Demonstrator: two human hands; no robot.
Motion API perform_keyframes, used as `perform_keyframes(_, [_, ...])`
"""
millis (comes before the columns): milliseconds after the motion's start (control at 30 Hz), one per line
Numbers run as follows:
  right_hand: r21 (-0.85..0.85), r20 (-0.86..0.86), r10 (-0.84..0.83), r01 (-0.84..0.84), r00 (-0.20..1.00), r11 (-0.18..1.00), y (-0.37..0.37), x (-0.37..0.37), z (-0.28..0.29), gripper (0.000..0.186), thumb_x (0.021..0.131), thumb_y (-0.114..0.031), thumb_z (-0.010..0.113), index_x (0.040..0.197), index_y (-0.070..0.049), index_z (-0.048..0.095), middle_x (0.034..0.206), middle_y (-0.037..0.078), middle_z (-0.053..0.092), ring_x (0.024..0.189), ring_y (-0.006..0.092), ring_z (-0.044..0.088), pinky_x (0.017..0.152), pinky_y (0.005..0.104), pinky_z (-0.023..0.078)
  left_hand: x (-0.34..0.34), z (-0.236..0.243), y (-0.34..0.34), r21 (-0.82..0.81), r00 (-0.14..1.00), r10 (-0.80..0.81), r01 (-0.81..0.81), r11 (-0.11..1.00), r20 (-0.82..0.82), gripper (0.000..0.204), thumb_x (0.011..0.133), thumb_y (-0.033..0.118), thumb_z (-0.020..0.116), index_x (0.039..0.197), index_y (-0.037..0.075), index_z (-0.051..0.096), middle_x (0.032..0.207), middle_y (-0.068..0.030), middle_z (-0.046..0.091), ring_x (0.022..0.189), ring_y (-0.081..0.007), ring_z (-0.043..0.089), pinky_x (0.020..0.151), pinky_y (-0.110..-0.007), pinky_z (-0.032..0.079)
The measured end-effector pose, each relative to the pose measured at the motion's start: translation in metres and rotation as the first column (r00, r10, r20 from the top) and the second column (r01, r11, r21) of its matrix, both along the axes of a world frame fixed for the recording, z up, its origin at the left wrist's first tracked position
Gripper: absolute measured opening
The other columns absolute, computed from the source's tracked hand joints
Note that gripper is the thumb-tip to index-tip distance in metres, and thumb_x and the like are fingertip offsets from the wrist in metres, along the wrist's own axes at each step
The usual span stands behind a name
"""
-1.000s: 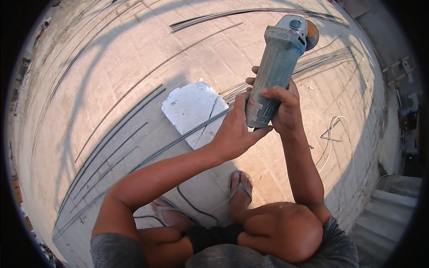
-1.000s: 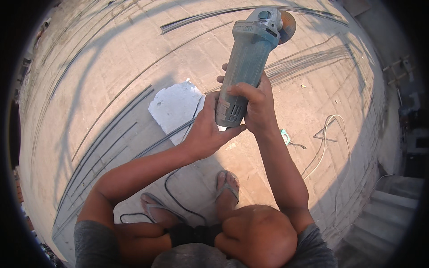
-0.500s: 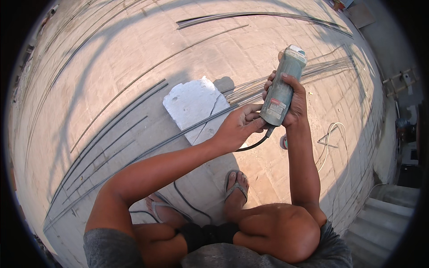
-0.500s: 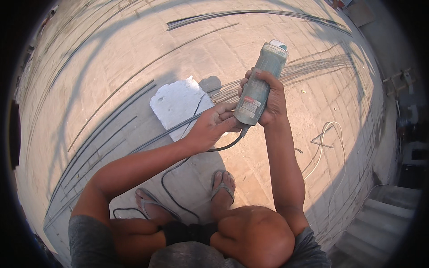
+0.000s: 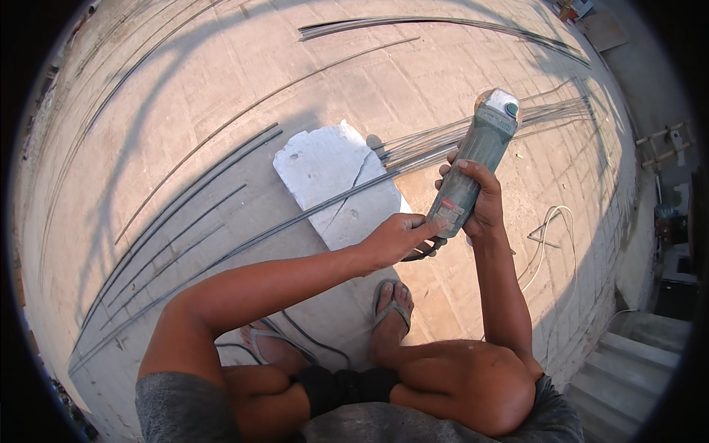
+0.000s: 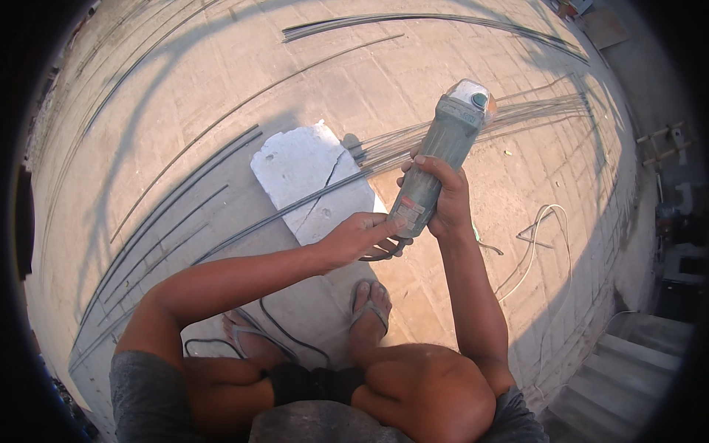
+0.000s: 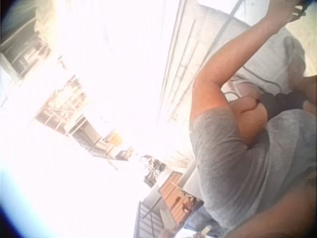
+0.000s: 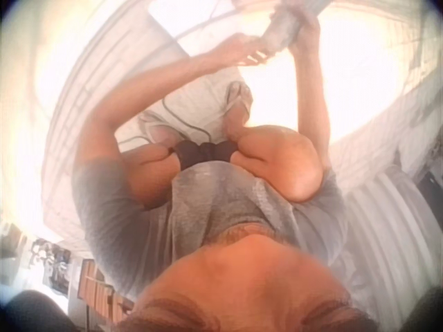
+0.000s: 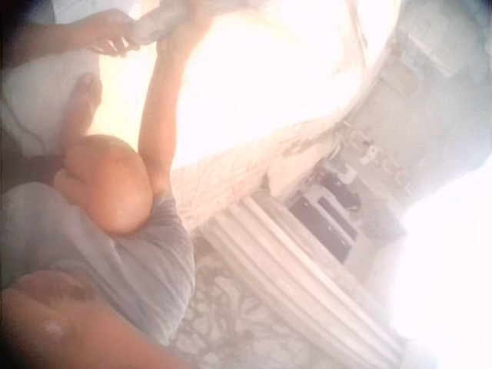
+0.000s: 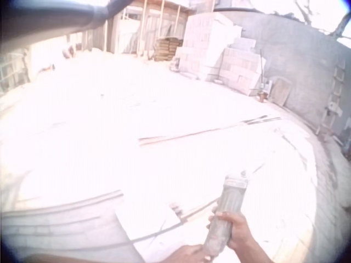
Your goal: The person uses an angle grinder to cut several long metal rods into shorter segments. They position each rod on a white block, secure it with their left hand, and cut it with the grinder in their right hand. The cut pieces are placed on the floor next to the uncut rods.
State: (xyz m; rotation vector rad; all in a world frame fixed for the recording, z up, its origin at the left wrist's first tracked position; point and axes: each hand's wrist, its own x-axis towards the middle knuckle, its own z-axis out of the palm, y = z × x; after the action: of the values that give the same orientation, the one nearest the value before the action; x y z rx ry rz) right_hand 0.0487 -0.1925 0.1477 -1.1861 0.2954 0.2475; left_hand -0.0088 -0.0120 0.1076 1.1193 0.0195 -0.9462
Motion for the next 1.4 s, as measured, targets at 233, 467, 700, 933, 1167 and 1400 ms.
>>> perform_keyframes(233, [-0.019,0.001,-0.059,0.059,0.998,0.998,0.002,-0.005,-0.010,0.040,0.085,-0.021,0.076,0.114,0.002,0.063,0.089,0.013,0.070,0.075,0.0240,0.072,0.066,0.0369,0.060,-0.014,-0.010,-0.004,-0.047,0.992,0.117,-0.119,0.992,-0.040,0.064,0.101,0.051,0.068,0.116,-0.011,0.070,0.104,-0.0149,0.076,0.097,-0.0189,0.074,0.090,-0.030,0.059])
perform_keyframes(467, [-0.235,-0.039,0.036,-0.044,0.999,0.971,0.004,-0.011,-0.016,0.038,0.083,-0.021,0.078,0.109,0.003,0.063,0.089,0.013,0.071,0.075,0.0218,0.071,0.065,0.0352,0.058,-0.019,-0.025,0.006,0.084,0.997,0.071,-0.072,0.994,0.016,0.057,0.098,0.048,0.074,0.110,-0.007,0.077,0.098,-0.0137,0.078,0.087,-0.0175,0.074,0.082,-0.031,0.059])
perform_keyframes(700, [-0.666,-0.055,0.109,-0.118,0.993,0.737,-0.016,-0.041,-0.027,0.054,0.080,-0.032,0.088,0.115,0.002,0.065,0.096,0.013,0.074,0.085,0.0210,0.072,0.078,0.0369,0.058,-0.009,-0.042,0.133,0.554,0.531,-0.275,-0.486,0.675,0.801,0.035,0.093,0.031,0.077,0.104,-0.002,0.070,0.091,-0.0124,0.073,0.078,-0.0259,0.066,0.073,-0.035,0.054])
perform_keyframes(933, [-0.776,-0.178,0.186,-0.254,0.966,0.577,-0.001,-0.055,-0.052,0.072,0.074,-0.043,0.092,0.124,0.000,0.064,0.109,0.018,0.074,0.100,0.0292,0.074,0.088,0.0421,0.059,-0.018,-0.088,0.218,0.696,0.921,-0.212,-0.084,0.713,0.328,0.035,0.106,0.035,0.064,0.106,0.001,0.069,0.082,-0.0074,0.067,0.070,-0.0155,0.060,0.068,-0.033,0.051])
perform_keyframes(1167, [-0.805,-0.291,0.251,-0.378,0.923,0.457,0.024,-0.052,-0.053,0.087,0.073,-0.051,0.088,0.135,0.003,0.058,0.105,0.023,0.074,0.098,0.0341,0.075,0.085,0.0431,0.059,0.001,-0.088,0.217,0.636,0.976,-0.217,0.149,0.757,0.029,0.034,0.109,0.034,0.057,0.110,0.002,0.071,0.074,-0.0005,0.061,0.061,-0.0101,0.053,0.057,-0.027,0.043])
perform_keyframes(1400, [-0.783,-0.358,0.279,-0.450,0.891,0.430,0.037,-0.054,-0.051,0.087,0.077,-0.048,0.088,0.139,0.004,0.055,0.112,0.027,0.072,0.107,0.0401,0.072,0.092,0.0474,0.057,-0.022,-0.097,0.202,0.760,0.832,-0.317,-0.178,0.625,0.456,0.034,0.107,0.028,0.062,0.097,-0.002,0.074,0.064,-0.0028,0.058,0.058,-0.0088,0.050,0.055,-0.028,0.039])
